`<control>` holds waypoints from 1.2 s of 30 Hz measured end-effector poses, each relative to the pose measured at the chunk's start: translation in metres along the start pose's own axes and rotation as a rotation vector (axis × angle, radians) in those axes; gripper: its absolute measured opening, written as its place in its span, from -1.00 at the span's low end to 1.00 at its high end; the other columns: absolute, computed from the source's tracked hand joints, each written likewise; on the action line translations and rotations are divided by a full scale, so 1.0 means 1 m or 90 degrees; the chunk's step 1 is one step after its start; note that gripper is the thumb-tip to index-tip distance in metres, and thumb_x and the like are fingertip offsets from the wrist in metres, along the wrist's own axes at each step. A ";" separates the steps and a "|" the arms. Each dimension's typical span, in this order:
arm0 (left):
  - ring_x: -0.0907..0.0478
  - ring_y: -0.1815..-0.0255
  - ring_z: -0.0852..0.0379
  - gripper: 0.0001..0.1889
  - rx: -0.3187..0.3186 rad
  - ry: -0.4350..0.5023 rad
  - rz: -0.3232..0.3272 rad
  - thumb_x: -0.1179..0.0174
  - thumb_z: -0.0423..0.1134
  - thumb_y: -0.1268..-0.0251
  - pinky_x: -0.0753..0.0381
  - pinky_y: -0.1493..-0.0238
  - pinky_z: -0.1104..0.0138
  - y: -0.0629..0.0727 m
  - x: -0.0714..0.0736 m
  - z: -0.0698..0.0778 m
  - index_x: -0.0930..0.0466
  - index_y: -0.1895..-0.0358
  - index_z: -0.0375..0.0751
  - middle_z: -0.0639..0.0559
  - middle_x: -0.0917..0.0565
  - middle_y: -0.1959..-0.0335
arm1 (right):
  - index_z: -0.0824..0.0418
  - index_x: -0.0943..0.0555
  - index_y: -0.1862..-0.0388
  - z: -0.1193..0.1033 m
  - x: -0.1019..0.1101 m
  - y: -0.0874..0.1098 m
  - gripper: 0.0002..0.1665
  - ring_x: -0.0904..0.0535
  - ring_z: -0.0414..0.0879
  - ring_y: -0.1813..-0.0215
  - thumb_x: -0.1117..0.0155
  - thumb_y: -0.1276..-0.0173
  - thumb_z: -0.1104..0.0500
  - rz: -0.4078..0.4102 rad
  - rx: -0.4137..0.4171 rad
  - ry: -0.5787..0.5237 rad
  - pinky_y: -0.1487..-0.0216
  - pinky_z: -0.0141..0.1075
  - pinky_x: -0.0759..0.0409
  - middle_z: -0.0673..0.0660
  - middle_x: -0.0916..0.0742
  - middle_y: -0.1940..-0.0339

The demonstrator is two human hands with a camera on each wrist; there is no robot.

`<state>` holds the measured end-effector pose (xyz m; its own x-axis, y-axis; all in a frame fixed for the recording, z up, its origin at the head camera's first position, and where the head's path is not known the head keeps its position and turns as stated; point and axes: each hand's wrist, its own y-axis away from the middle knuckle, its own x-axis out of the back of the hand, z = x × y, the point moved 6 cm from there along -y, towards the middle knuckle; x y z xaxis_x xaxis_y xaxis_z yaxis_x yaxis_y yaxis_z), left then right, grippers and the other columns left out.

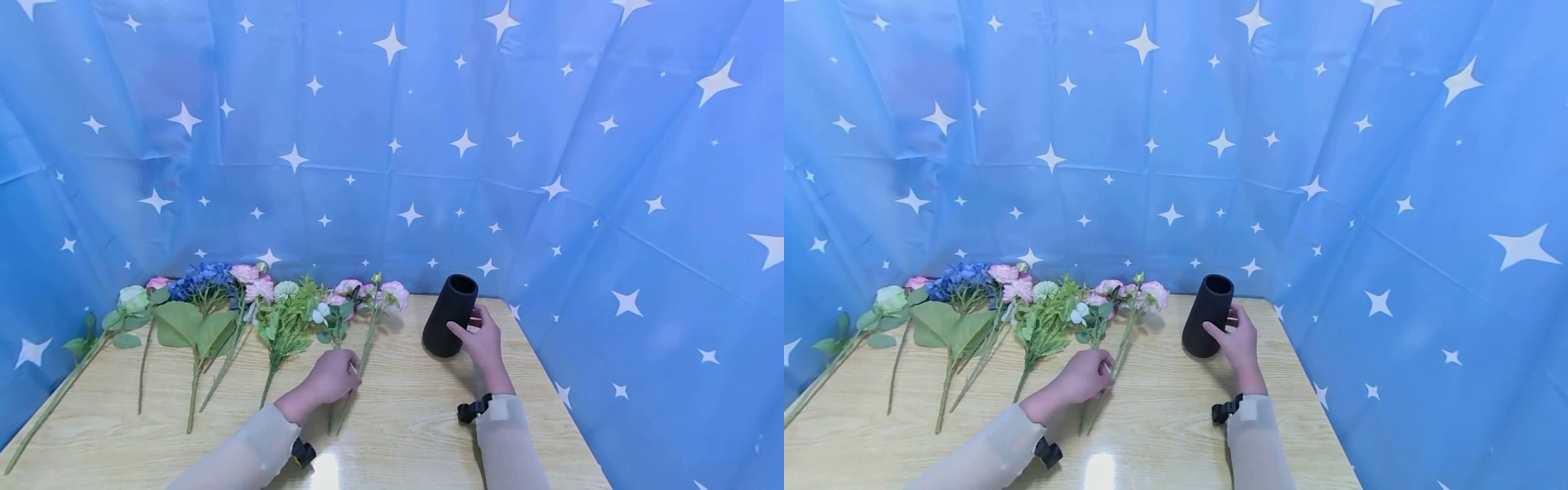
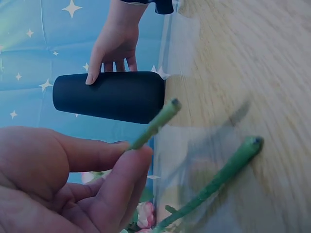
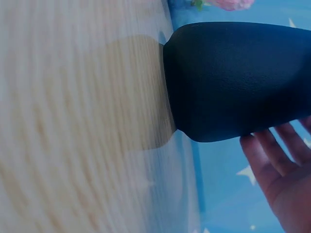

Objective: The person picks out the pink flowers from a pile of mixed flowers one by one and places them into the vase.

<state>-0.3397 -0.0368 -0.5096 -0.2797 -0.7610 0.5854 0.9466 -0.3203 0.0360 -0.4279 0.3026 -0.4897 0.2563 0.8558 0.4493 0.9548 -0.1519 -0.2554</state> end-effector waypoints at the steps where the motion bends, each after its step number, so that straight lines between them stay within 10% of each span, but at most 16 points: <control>1: -0.51 0.73 0.17 -0.74 -0.005 0.006 0.002 -0.26 -0.45 -0.40 -0.55 0.47 0.30 0.000 0.001 0.002 -0.61 -0.10 -0.43 -0.04 -0.65 0.54 | 0.10 -0.44 -0.50 -0.001 0.001 0.000 -0.13 -0.54 0.20 -0.37 -0.58 -0.33 -0.16 0.008 0.004 -0.008 -0.34 0.17 -0.66 0.24 -0.59 -0.39; 13: -0.58 0.59 0.24 -0.73 -0.057 0.027 0.082 -0.30 -0.43 -0.43 -0.66 0.24 0.31 -0.002 0.011 0.014 -0.63 -0.13 -0.42 0.11 -0.69 0.43 | 0.21 -0.42 -0.55 -0.017 0.018 -0.003 -0.15 -0.53 0.23 -0.47 -0.58 -0.37 0.07 0.094 0.064 -0.114 -0.09 -0.68 -0.58 0.29 -0.57 -0.46; 22: -0.58 0.50 0.22 -0.75 -0.047 0.038 0.122 -0.32 -0.44 -0.41 -0.67 0.20 0.24 -0.002 0.019 0.016 -0.64 -0.09 -0.37 0.08 -0.69 0.40 | 0.25 -0.40 -0.57 -0.031 0.021 0.000 -0.15 -0.51 0.24 -0.48 -0.56 -0.38 0.16 0.106 0.073 -0.149 -0.49 0.13 -0.53 0.32 -0.56 -0.45; 36: -0.55 0.40 0.22 -0.79 -0.072 0.038 0.199 -0.36 -0.42 -0.40 -0.61 0.25 0.34 0.002 0.027 0.021 -0.67 -0.03 -0.24 0.10 -0.67 0.37 | 0.19 -0.41 -0.55 -0.051 0.033 0.005 -0.17 -0.57 0.09 -0.44 -0.56 -0.37 0.17 0.159 0.101 -0.165 -0.43 -0.17 -0.61 0.23 -0.60 -0.40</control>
<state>-0.3426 -0.0465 -0.4769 0.0089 -0.8632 0.5049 0.9654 -0.1243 -0.2294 -0.4067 0.3045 -0.4323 0.4112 0.9022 0.1304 0.8279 -0.3098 -0.4677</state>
